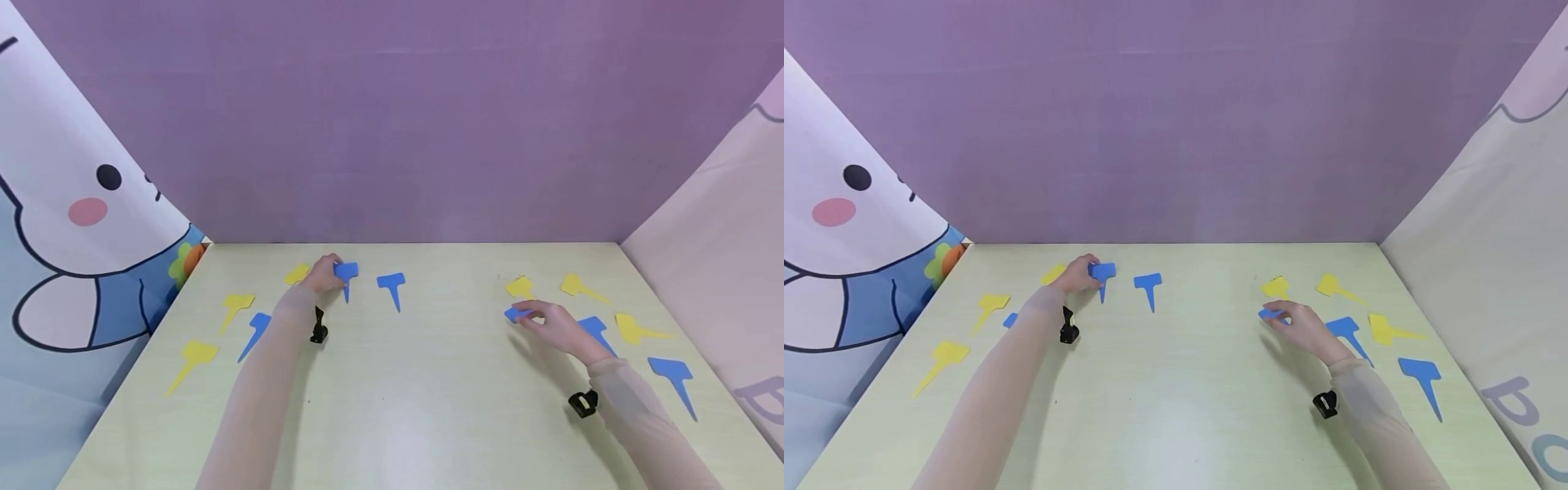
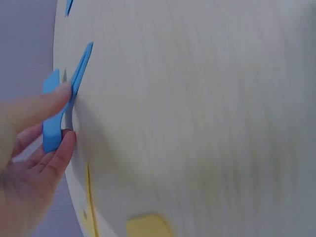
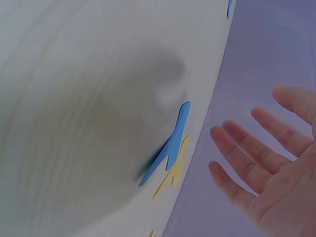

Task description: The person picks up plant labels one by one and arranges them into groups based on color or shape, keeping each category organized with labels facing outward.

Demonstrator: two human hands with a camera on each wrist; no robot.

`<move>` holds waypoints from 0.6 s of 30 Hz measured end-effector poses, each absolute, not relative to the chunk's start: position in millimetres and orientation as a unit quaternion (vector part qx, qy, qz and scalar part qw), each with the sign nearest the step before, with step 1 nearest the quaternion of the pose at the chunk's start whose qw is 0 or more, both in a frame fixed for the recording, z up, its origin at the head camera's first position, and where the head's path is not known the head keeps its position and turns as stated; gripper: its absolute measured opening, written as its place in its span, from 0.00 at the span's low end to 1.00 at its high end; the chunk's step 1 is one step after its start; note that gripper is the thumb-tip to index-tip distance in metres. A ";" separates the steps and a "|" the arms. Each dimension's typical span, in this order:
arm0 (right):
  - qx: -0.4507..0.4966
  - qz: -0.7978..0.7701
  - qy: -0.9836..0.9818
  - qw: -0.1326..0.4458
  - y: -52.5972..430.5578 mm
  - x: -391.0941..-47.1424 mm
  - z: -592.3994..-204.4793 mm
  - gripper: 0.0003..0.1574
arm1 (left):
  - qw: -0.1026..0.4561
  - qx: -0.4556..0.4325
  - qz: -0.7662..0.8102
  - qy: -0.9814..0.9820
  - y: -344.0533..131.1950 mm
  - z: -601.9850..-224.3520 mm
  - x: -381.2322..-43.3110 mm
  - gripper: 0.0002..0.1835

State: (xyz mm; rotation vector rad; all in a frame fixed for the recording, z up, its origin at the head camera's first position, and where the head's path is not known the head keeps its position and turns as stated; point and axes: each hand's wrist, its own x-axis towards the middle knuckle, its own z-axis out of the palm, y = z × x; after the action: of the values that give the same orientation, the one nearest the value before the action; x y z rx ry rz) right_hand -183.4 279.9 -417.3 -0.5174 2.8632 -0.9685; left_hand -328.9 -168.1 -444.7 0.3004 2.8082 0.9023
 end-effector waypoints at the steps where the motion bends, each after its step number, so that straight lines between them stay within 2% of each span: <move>1: -0.170 -0.316 0.933 0.038 280.2 -183.5 -417.1 0.24 | 0.086 0.093 0.308 0.943 -167.1 -444.7 -328.6 0.27; 4: -0.169 -0.317 0.932 0.038 280.7 -184.1 -416.4 0.24 | 0.087 0.058 0.337 0.936 -164.0 -442.9 -328.4 0.22; 6: -0.169 -0.320 0.931 0.041 280.3 -184.8 -416.3 0.24 | 0.069 0.042 0.356 0.931 -163.7 -445.4 -330.8 0.19; 11: -0.167 -0.319 0.932 0.044 278.6 -186.7 -415.7 0.24 | 0.061 0.037 0.424 0.903 -167.7 -447.7 -332.3 0.16; 18: -0.155 -0.323 0.933 0.047 274.0 -187.3 -413.5 0.24 | 0.128 0.026 0.539 0.832 -164.7 -426.0 -313.8 0.18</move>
State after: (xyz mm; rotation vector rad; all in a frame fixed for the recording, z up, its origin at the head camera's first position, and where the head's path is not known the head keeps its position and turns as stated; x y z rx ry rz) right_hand -187.3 274.0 -413.5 -0.4728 2.8460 -0.9844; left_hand -313.8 -164.7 -426.0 0.0766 2.4210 1.5686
